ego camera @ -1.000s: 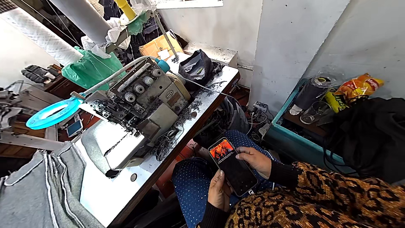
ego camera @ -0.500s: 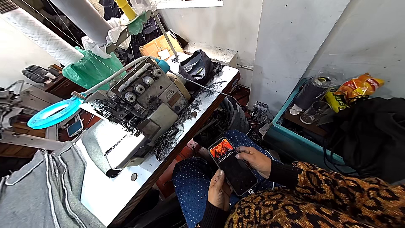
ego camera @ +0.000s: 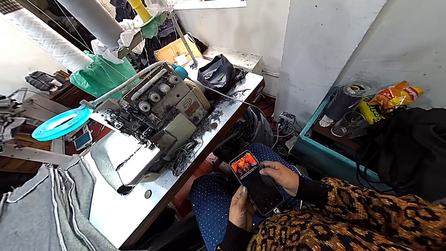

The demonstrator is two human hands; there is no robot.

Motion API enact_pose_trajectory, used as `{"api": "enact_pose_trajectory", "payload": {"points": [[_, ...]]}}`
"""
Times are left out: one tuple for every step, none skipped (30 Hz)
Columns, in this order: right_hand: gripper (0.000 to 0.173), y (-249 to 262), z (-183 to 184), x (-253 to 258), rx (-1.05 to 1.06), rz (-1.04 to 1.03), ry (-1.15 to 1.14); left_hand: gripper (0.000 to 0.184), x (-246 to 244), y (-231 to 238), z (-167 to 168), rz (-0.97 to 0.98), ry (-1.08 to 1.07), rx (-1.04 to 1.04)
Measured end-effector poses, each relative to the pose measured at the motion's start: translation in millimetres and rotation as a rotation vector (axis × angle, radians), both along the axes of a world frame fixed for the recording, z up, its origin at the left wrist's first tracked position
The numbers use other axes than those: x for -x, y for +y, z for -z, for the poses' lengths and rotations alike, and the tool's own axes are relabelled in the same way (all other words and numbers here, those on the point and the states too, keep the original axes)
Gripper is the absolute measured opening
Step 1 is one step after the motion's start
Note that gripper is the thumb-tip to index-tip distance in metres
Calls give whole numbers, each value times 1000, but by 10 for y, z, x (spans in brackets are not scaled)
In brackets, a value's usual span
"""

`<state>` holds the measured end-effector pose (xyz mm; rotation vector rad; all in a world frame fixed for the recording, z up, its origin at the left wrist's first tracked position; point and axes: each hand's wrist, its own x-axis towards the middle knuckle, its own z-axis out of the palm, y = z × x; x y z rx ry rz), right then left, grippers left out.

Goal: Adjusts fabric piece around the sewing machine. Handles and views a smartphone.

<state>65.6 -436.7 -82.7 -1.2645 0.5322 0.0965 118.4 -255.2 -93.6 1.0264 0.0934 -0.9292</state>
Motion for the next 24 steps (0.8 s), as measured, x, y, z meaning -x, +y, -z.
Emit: {"api": "enact_pose_trajectory", "payload": {"points": [[16, 0, -1, 0, -3, 2, 1, 37, -1, 2, 1, 2, 1, 0], [16, 0, -3, 1, -3, 2, 2, 37, -2, 3, 3, 4, 2, 3], [16, 1, -6, 2, -2, 3, 3, 36, -2, 4, 6, 5, 3, 5], [15, 0, -5, 3, 0, 4, 3, 36, -2, 5, 8, 6, 1, 6], [15, 0, -2, 3, 1, 3, 2, 36, -1, 5, 10, 5, 1, 8], [15, 1, 4, 2, 2, 6, 0, 36, -1, 6, 10, 6, 0, 11], [15, 1, 12, 2, 1, 6, -2, 36, -1, 4, 10, 5, 1, 13], [15, 0, 18, 3, 2, 5, -2, 36, 1, 3, 10, 3, 3, 14], [15, -2, 18, 4, 2, 3, -1, 36, 1, 1, 8, 1, 4, 13], [15, -1, 12, 3, 1, 3, 1, 36, 2, 2, 6, 1, 5, 10], [15, 0, 8, 3, -1, 3, 4, 36, 1, 1, 4, 1, 6, 8], [16, 1, 7, 2, -2, 3, 5, 36, 0, 1, 3, 2, 6, 6], [16, 1, 8, 2, -1, 3, 6, 36, -1, 0, 3, 3, 6, 6], [16, 0, 13, 2, 0, 3, 4, 36, 0, 1, 7, 3, 4, 7], [16, -2, 19, 2, -1, 2, 1, 37, 2, 4, 11, 5, 3, 11], [16, -3, 23, 4, 1, -1, -1, 37, 4, 6, 12, 6, 2, 12], [16, -4, 24, 5, 6, -2, -1, 37, 6, 6, 10, 6, 0, 9], [16, -3, 22, 5, 9, -3, 1, 36, 6, 4, 6, 5, 0, 5], [16, -3, 18, 4, 7, -2, 2, 36, 5, 3, 4, 4, 2, 3], [16, -1, 14, 3, 2, 0, 1, 36, 3, 2, 5, 5, 4, 5], [16, 1, 12, 4, -11, 2, 0, 37, 1, 4, 9, 7, 8, 9], [16, 2, 8, 4, -27, 5, 0, 38, 0, 9, 17, 10, 12, 19], [17, 2, 4, 6, -40, 5, 1, 38, -1, 11, 25, 11, 14, 23], [17, 3, -1, 7, -45, 6, 5, 38, -3, 11, 33, 10, 15, 28]]}}
